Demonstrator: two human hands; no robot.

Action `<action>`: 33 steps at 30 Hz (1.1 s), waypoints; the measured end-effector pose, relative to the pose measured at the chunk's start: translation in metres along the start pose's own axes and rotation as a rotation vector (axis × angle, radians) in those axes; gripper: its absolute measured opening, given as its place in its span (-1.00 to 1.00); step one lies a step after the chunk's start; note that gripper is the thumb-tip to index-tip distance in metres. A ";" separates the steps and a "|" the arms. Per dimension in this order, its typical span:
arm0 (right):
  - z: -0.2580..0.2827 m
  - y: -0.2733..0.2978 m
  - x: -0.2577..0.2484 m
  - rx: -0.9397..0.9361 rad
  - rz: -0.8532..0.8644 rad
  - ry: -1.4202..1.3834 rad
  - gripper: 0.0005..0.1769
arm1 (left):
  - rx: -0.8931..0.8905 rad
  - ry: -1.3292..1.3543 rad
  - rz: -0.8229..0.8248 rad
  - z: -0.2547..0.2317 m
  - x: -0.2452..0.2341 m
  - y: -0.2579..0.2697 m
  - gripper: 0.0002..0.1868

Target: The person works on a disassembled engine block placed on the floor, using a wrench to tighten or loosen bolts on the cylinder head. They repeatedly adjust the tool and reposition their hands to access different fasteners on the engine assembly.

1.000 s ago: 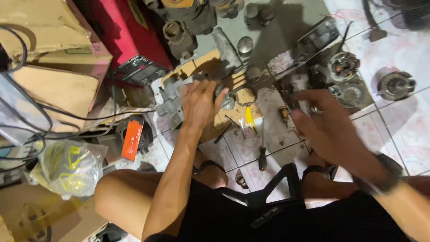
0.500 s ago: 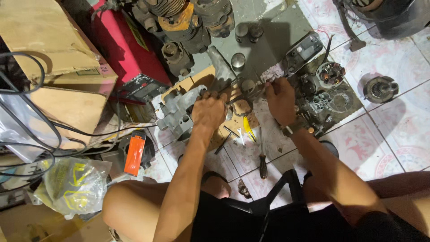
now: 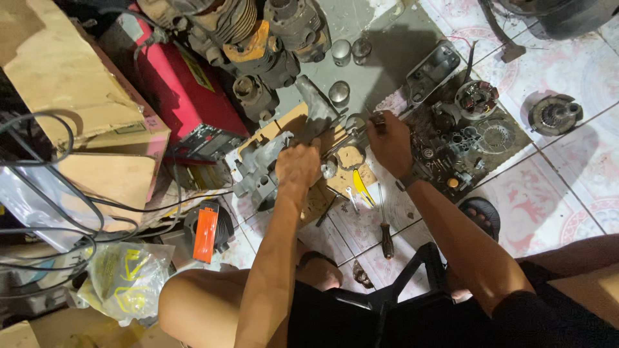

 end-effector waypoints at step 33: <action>-0.020 0.061 0.031 0.040 -0.097 0.053 -0.92 | -0.026 0.097 0.189 -0.006 -0.017 -0.002 -0.67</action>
Point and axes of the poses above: each hand's wrist, its own y-axis away from the middle knuckle, its own x-axis out of the palm, z = x × y, the point moved 1 cm from there along -y, towards the middle knuckle, and after that the axes turned 14 degrees about z, right-handed, at the moved point
